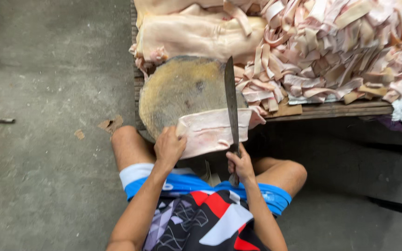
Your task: The person sits on a low stool and uses a large knife to slice sheets of pork skin into thin strips on a round wooden cutting board. They repeatedly pick up pieces of skin, cut them into uniform strips, and place the cut pieces onto a nearby table.
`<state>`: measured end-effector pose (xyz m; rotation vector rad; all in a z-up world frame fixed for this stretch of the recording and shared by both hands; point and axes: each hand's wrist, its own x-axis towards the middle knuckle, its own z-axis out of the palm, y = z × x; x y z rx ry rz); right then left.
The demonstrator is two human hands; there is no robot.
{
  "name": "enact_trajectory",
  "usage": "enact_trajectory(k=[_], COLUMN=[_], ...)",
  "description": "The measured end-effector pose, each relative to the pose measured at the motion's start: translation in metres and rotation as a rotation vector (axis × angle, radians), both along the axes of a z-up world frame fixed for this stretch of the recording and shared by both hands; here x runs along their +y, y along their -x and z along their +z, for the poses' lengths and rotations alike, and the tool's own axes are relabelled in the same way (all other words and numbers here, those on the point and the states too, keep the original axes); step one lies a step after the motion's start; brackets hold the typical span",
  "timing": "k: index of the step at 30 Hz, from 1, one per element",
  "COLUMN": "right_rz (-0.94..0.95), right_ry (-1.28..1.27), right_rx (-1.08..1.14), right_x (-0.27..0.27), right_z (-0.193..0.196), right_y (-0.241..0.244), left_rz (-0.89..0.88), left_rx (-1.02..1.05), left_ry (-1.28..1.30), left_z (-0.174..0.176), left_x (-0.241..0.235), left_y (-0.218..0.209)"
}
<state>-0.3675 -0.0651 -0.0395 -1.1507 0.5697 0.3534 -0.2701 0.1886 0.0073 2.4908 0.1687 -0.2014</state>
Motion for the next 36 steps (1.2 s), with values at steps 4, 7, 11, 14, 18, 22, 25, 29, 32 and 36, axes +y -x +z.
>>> enact_trajectory(k=[4, 7, 11, 14, 18, 22, 25, 29, 32, 36], right_rz=[0.007, 0.016, -0.065, -0.056, 0.057, 0.061, 0.046, 0.135, 0.149, 0.088], right_ry=[0.081, 0.238, 0.291, 0.304, 0.387, 0.255, 0.261, 0.588, 0.81, 0.539], right_rx=[-0.084, -0.116, -0.268, -0.287, -0.19, -0.184, -0.109, 0.023, -0.103, -0.31], right_x=[-0.024, -0.043, -0.058, -0.061, -0.056, -0.021, 0.017, 0.024, 0.019, 0.008], right_z=[-0.01, 0.005, 0.043, 0.06, 0.065, 0.041, 0.023, 0.029, 0.044, 0.08], right_y=[-0.015, -0.027, -0.051, -0.063, -0.029, 0.013, 0.026, 0.015, 0.024, 0.03], left_rz=[-0.054, -0.089, 0.109, 0.223, 0.343, 0.259, 0.188, 0.138, 0.21, 0.27], left_rx=[0.008, -0.06, 0.139, 0.202, 0.223, 0.317, 0.481, 0.353, 0.368, 0.322], left_ry=[0.713, 0.972, 1.108, 1.214, 1.31, 1.142, 1.089, 0.893, 0.817, 0.868], left_z=[-0.001, 0.017, 0.046, 0.024, -0.053, -0.087, -0.073, -0.042, -0.017, -0.004], left_x=[-0.007, -0.006, 0.014, 0.028, 0.065, 0.082, 0.074, 0.047, 0.044, 0.054], left_y=[-0.013, -0.045, -0.06, -0.053, -0.037, -0.046, -0.069, -0.091, -0.087, -0.077])
